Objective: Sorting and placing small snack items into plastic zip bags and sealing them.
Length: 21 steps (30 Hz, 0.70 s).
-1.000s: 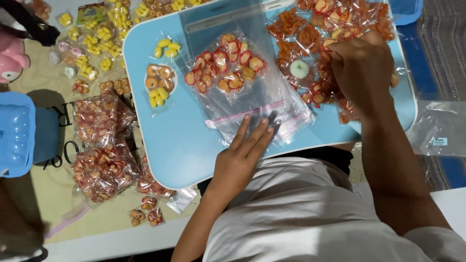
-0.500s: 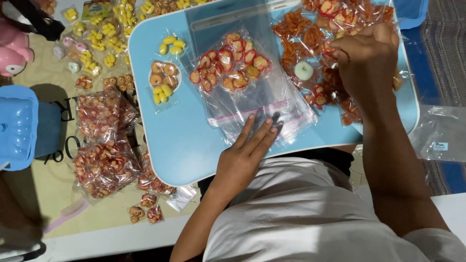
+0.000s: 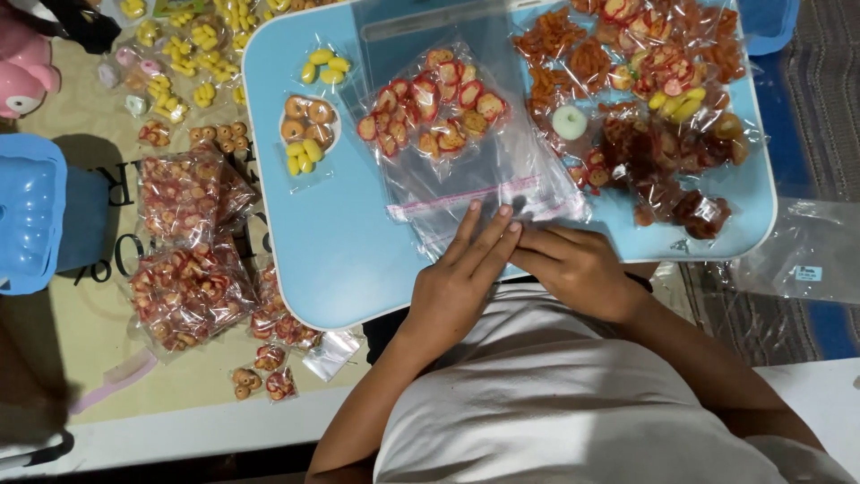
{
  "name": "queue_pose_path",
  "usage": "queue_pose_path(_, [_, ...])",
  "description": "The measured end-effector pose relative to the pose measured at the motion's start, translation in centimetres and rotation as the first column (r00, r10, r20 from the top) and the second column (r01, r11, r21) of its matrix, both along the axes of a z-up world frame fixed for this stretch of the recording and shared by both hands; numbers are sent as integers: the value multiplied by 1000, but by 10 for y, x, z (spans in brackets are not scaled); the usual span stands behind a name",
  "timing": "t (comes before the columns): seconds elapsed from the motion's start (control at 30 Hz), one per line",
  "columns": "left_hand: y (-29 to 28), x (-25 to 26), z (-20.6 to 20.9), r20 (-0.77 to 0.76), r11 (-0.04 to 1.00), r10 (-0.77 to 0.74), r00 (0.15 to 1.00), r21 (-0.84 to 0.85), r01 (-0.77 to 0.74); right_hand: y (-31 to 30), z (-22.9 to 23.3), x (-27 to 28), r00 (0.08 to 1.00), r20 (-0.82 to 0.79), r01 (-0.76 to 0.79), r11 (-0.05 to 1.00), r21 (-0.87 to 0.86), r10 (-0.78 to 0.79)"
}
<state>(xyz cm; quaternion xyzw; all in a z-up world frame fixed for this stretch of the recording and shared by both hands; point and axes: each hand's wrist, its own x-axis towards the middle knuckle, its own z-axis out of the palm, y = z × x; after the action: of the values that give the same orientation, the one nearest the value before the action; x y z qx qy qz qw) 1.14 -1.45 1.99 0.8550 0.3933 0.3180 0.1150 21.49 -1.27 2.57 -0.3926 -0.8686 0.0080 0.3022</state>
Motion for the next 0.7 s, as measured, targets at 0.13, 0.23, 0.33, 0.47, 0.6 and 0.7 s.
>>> queue_pose_path(0.13, [-3, 2, -8, -21, 999, 24, 999, 35, -23, 10, -36, -5, 998, 48, 49, 998, 26, -50])
queue_pose_path(0.23, [-5, 2, -12, -15, 999, 26, 1000, 37, -25, 25, 8, -25, 998, 66, 12, 1000, 11, -13])
queue_pose_path(0.33, [-4, 2, -18, -1, 999, 37, 999, 37, -37, 36, 7, -27, 993, 42, -108, 993, 48, 106])
queue_pose_path(0.47, [-5, 2, -23, -9, 1000, 25, 1000, 14, -24, 30, -35, -19, 999, 36, 31, 997, 73, -34])
queue_pose_path(0.6, [-6, 2, -21, 45, 1000, 6, 999, -20, -5, 28, -46, -27, 995, -45, 86, 996, 6, -86])
queue_pose_path(0.7, [-5, 3, -15, 40, 1000, 8, 999, -9, -7, 22, -52, -30, 985, -122, 117, 991, -60, -124])
